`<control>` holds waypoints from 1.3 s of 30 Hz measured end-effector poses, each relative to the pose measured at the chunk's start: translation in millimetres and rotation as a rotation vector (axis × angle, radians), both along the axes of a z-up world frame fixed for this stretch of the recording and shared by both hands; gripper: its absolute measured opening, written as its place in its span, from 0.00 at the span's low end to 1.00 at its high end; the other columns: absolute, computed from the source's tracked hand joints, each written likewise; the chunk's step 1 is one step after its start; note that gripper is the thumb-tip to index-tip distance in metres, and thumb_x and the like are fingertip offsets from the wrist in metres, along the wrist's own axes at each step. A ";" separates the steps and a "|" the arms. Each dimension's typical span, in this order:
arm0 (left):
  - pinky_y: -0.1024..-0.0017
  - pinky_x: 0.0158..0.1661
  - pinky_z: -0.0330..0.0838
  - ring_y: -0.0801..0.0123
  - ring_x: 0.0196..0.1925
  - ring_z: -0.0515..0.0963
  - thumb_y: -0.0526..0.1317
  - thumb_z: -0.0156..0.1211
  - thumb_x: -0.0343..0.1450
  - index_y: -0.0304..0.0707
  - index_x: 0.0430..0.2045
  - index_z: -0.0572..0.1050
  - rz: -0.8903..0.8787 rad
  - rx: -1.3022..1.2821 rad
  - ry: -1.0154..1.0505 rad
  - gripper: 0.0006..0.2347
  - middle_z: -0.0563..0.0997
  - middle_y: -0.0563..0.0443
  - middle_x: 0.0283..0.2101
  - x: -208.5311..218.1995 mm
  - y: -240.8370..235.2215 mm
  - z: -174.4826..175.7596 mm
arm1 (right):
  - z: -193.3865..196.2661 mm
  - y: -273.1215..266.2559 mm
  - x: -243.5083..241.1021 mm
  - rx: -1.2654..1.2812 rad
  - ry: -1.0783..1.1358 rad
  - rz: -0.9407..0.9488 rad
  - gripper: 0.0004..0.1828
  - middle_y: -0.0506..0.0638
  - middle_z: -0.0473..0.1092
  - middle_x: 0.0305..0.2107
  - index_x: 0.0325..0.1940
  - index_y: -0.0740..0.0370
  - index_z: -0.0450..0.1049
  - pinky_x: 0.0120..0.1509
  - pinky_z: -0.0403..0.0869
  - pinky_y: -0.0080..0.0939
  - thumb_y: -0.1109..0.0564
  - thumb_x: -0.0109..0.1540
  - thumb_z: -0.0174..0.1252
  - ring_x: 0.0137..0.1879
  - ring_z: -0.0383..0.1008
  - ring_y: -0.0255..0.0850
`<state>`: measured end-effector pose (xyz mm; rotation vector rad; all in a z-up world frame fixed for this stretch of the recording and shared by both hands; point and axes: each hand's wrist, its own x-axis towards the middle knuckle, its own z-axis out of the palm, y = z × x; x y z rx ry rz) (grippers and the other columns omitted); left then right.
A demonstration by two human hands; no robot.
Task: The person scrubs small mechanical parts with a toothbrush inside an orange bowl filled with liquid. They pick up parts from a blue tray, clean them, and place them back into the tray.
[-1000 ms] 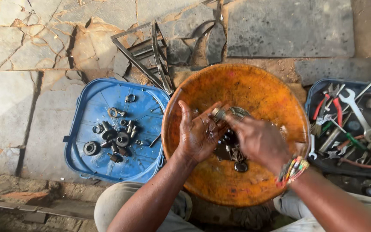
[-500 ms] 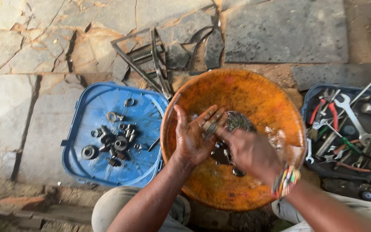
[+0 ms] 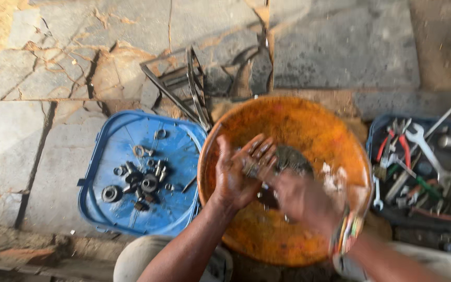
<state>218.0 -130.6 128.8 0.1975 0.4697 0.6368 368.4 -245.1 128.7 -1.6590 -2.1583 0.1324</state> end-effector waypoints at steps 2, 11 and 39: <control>0.59 0.67 0.65 0.56 0.66 0.71 0.61 0.47 0.73 0.34 0.64 0.65 -0.090 0.052 0.164 0.32 0.72 0.41 0.63 1.9 -11.0 -3.8 | 6.9 8.5 21.6 -0.245 0.067 -0.218 0.21 0.57 0.76 0.30 0.62 0.54 0.76 0.24 0.73 0.46 0.56 0.66 0.49 0.22 0.72 0.44; 0.63 0.49 0.79 0.58 0.48 0.80 0.28 0.62 0.74 0.31 0.52 0.76 -0.050 0.342 0.322 0.12 0.80 0.39 0.47 -2.9 -0.5 -45.2 | 22.5 1.4 -2.5 -0.449 0.475 -0.226 0.20 0.58 0.80 0.34 0.59 0.54 0.78 0.36 0.78 0.47 0.51 0.64 0.54 0.29 0.79 0.48; 0.72 0.41 0.80 0.73 0.38 0.82 0.29 0.59 0.73 0.31 0.43 0.78 -0.144 0.288 0.415 0.07 0.83 0.50 0.38 1.4 3.1 -71.5 | 3.2 3.8 20.5 -0.428 0.168 -0.250 0.18 0.55 0.80 0.40 0.56 0.47 0.80 0.40 0.78 0.52 0.53 0.64 0.54 0.37 0.80 0.54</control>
